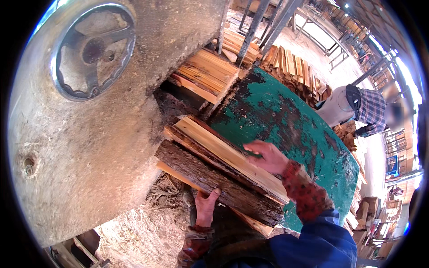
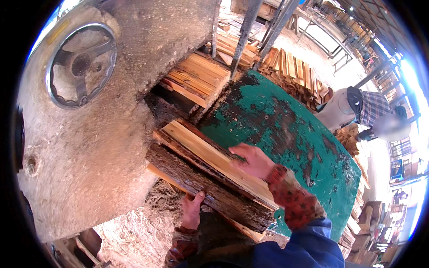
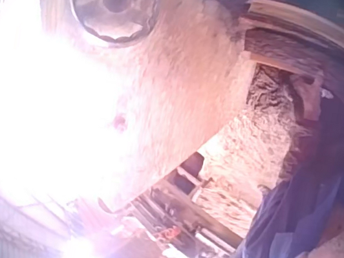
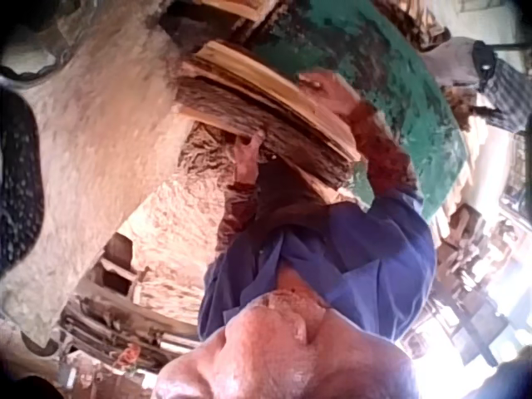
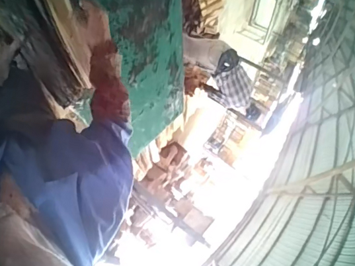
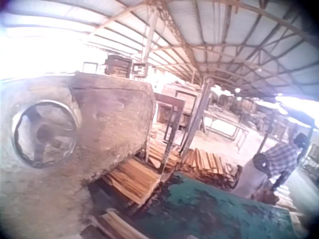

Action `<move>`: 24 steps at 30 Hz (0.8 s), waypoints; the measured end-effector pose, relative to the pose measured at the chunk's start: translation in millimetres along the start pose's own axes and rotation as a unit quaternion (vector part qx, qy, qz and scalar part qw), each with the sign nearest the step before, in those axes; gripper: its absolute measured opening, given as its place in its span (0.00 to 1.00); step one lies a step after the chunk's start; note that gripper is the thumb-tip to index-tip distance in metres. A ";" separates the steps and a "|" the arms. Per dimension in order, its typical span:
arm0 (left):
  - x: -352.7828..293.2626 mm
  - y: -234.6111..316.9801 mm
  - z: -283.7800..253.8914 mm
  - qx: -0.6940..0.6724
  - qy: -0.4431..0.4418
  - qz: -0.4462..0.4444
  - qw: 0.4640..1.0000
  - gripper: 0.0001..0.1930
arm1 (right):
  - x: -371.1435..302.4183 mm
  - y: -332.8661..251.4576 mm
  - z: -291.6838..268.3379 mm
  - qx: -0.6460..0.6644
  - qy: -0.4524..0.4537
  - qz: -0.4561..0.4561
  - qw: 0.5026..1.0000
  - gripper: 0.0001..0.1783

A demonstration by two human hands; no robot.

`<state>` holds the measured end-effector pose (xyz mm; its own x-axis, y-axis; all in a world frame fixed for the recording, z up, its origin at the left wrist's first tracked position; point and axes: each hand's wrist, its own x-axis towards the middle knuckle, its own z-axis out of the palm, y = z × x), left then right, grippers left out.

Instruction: The person picks up cut wooden planks from a table saw area and stacks them in a pile. The person repeatedly lifts planks and places them onto a growing stack of lumber.

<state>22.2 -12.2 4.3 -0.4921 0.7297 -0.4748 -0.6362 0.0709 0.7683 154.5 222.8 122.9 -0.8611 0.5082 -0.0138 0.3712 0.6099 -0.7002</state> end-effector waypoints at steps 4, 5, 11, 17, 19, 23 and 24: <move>-0.3 9.9 6.8 0.004 -0.001 -0.014 1.000 0.28 | 96.1 32.2 29.8 -0.004 0.058 0.015 0.998 0.19; -0.3 7.4 4.3 -0.006 -0.001 -0.010 1.000 0.28 | 124.0 26.4 35.0 -0.044 0.058 0.010 0.997 0.19; 2.5 3.1 1.4 0.033 0.009 0.007 0.999 0.26 | 255.7 5.5 71.9 -0.158 0.161 -0.014 0.974 0.23; 5.6 -4.2 -5.7 0.085 0.000 -0.011 0.996 0.24 | 334.7 5.5 103.6 -0.234 0.144 0.039 0.961 0.26; 2.8 11.6 -0.3 0.068 0.001 -0.021 0.997 0.23 | 346.4 1.5 110.0 -0.249 0.142 0.054 0.956 0.21; 4.8 12.7 -1.1 0.106 -0.027 -0.046 0.993 0.25 | 357.5 17.7 102.9 -0.294 0.157 0.051 0.941 0.13; 4.2 18.4 0.6 0.106 -0.030 -0.050 0.993 0.24 | 349.2 20.9 100.7 -0.298 0.146 0.054 0.942 0.13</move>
<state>8.8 -7.4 16.7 -0.3924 0.7507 -0.5314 -0.5379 0.2814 0.7946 -173.4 351.7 31.5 -0.7076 0.6789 0.1962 0.6545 0.7343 -0.1804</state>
